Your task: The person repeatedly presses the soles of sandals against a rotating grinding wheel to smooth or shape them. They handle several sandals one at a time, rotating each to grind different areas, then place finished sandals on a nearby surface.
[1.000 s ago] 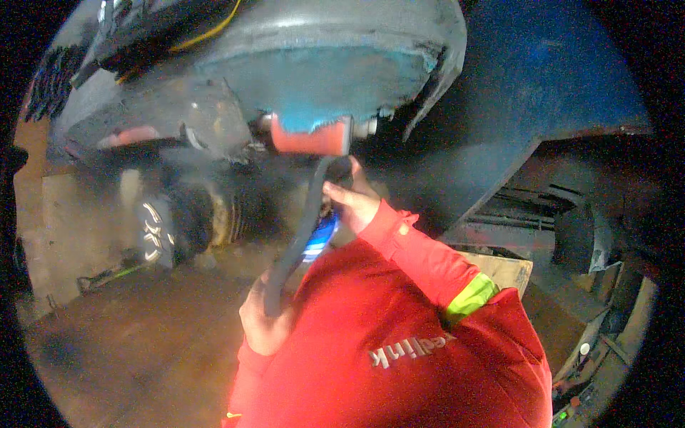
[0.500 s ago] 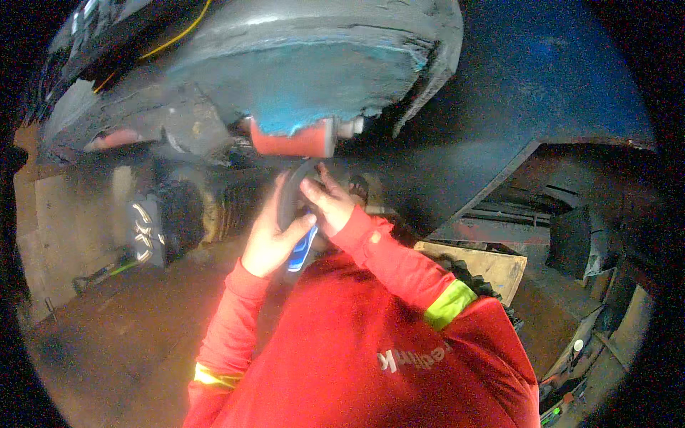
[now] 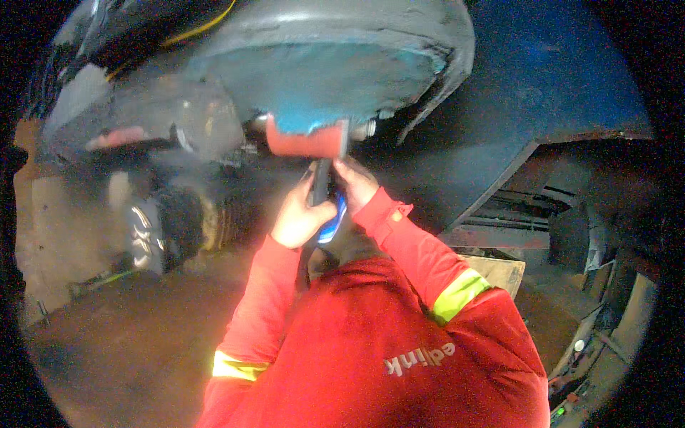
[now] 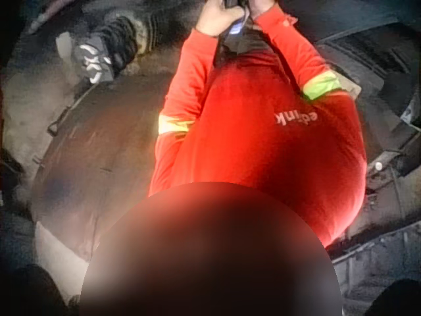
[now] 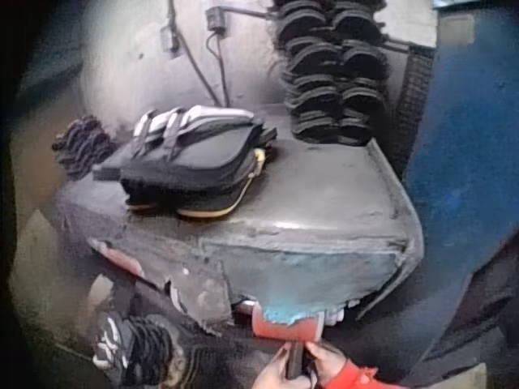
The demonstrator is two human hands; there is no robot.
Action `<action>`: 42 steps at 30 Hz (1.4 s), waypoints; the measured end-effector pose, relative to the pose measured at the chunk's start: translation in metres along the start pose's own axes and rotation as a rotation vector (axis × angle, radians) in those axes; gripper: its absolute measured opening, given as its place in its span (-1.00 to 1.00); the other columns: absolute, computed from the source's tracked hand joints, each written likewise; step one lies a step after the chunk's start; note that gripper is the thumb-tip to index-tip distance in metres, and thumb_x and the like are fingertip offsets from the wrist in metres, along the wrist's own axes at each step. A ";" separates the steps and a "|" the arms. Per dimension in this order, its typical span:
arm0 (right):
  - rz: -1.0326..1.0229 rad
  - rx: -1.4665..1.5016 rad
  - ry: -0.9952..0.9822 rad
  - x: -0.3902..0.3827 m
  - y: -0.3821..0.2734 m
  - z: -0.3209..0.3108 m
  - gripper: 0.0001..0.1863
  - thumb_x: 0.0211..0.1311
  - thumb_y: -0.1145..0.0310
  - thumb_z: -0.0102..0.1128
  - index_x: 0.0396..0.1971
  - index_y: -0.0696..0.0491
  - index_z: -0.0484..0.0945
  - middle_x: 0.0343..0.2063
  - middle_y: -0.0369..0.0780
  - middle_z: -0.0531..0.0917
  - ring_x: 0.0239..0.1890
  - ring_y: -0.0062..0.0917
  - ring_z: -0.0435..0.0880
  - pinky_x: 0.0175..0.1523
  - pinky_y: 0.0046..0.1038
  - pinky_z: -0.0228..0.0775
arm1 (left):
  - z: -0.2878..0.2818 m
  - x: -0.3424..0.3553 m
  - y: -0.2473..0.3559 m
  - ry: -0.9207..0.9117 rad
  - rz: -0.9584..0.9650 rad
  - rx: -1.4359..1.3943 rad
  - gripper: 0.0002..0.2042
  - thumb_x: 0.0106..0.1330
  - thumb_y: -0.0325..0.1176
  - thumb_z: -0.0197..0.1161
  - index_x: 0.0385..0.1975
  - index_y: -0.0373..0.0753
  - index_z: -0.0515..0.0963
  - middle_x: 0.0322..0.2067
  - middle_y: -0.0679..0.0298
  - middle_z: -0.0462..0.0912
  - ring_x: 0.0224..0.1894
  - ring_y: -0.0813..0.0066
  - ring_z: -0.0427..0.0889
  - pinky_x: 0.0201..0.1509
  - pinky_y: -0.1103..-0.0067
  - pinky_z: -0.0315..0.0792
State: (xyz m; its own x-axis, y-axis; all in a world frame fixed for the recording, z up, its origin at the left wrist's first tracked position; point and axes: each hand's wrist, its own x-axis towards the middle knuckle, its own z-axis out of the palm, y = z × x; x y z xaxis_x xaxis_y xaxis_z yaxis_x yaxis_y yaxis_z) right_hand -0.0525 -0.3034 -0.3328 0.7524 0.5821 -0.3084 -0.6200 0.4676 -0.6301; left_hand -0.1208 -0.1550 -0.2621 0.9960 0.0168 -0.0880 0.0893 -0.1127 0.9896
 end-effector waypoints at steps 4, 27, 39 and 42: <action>-0.022 0.024 -0.192 -0.028 0.005 0.037 -0.46 0.46 0.17 0.18 0.31 0.02 0.27 0.05 -0.18 0.56 0.17 -0.34 0.52 0.34 -0.27 0.34 | -0.008 -0.054 0.001 0.040 -0.064 -0.189 -0.28 0.09 -0.41 0.37 0.34 -0.34 0.34 0.15 -0.01 0.54 0.20 0.16 0.55 0.30 0.40 0.39; 0.039 -0.039 -0.153 -0.028 -0.010 0.021 -0.52 0.47 0.33 0.17 0.30 0.13 0.38 0.16 -0.19 0.56 0.19 -0.41 0.52 0.36 -0.32 0.33 | 0.020 -0.036 0.009 0.277 -0.202 -0.069 -0.42 0.13 -0.50 0.18 0.26 -0.35 0.41 -0.03 -0.16 0.65 0.04 -0.12 0.66 0.13 0.28 0.53; 0.065 0.198 0.076 -0.028 0.012 0.049 -0.66 0.47 0.24 0.19 0.16 -0.02 0.49 0.03 -0.32 0.60 0.06 -0.53 0.57 0.22 -0.44 0.40 | -0.001 -0.023 0.049 0.298 -0.063 0.384 -0.58 0.16 -0.43 0.26 0.05 -0.40 0.54 -0.18 -0.21 0.66 -0.09 -0.20 0.68 -0.03 0.21 0.55; 0.138 0.188 0.103 -0.026 0.011 0.033 -0.68 0.44 0.21 0.25 0.09 -0.02 0.54 -0.03 -0.35 0.63 0.01 -0.56 0.58 0.17 -0.47 0.42 | 0.006 -0.012 0.047 0.271 -0.112 0.362 -0.59 0.13 -0.44 0.22 0.01 -0.40 0.55 -0.30 -0.23 0.66 -0.18 -0.23 0.69 -0.12 0.17 0.57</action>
State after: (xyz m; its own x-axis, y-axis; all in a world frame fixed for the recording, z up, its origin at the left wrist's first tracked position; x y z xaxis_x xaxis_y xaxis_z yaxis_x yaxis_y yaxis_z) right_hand -0.0862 -0.2910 -0.3083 0.6706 0.5823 -0.4595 -0.7415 0.5094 -0.4366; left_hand -0.1285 -0.1663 -0.2152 0.9467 0.3023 -0.1115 0.2409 -0.4341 0.8681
